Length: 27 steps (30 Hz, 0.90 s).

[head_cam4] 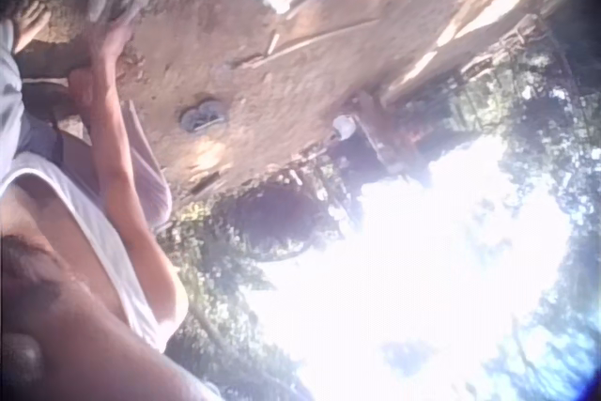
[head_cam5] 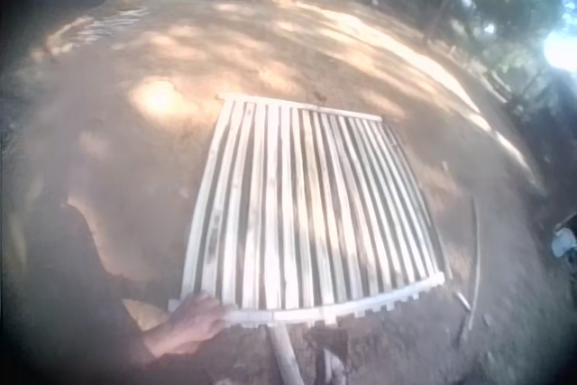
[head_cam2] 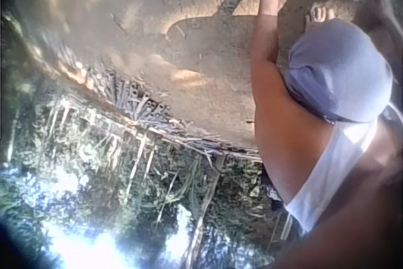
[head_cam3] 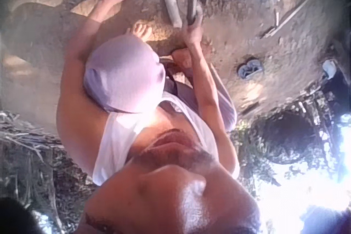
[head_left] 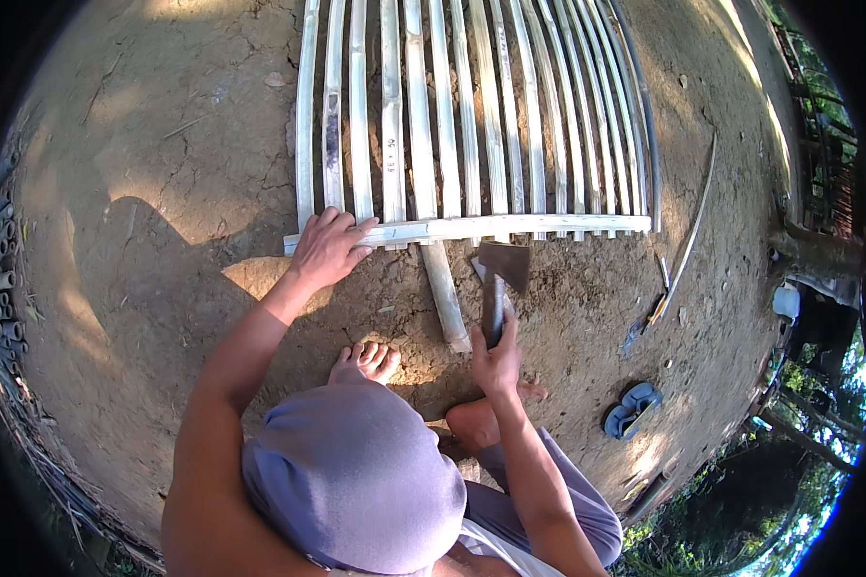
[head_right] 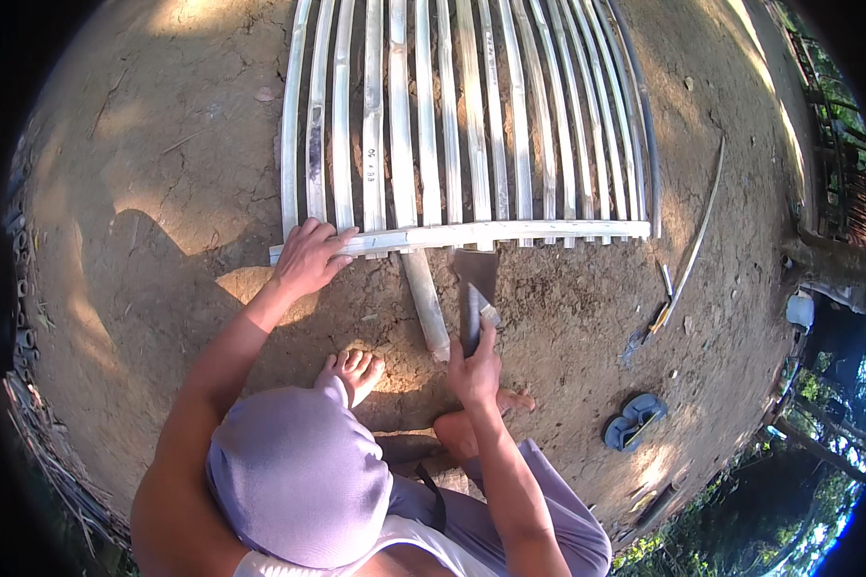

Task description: The person constructs a bamboo panel by hammering cross-slats into a main frame using an axe as a mallet and flipping the assembly to check the fit.

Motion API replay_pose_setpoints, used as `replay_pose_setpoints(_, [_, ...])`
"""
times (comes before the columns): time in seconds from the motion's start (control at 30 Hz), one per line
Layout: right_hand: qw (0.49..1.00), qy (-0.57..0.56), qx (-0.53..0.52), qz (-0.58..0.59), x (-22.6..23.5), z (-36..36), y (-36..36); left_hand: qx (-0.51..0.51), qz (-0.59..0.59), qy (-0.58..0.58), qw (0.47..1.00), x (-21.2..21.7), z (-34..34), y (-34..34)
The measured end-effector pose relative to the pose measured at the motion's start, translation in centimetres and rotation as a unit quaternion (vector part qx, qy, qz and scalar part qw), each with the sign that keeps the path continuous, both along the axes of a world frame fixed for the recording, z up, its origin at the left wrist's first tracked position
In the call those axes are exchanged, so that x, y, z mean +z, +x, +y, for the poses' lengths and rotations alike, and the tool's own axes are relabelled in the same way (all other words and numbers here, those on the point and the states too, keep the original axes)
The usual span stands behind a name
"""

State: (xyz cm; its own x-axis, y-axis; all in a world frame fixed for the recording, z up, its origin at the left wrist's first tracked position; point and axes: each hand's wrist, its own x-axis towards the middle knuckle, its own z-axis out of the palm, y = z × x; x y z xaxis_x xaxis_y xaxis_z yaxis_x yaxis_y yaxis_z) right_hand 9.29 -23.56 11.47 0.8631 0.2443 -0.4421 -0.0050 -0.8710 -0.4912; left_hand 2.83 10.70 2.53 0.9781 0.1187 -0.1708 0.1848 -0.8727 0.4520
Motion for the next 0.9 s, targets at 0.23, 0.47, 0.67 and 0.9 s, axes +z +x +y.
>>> replay_pose_setpoints(0.23, [0.973,-0.116,-0.189,-0.068,-2.3,-6.4,5.2,-0.056,-0.018,0.045,0.997,0.4,-2.3,3.5])
replay_pose_setpoints(0.47, [0.974,-0.039,0.190,-0.115,-3.3,2.0,-0.3,-0.100,0.054,0.079,0.990,-1.3,-3.6,5.9])
replay_pose_setpoints(0.67, [0.987,-0.071,0.137,-0.036,-5.7,2.9,-1.6,-0.103,0.060,0.009,0.993,3.3,-2.7,6.6])
replay_pose_setpoints(0.9, [0.991,-0.009,0.121,-0.060,-6.6,3.8,-0.1,-0.093,0.074,0.011,0.993,1.1,-0.9,5.4])
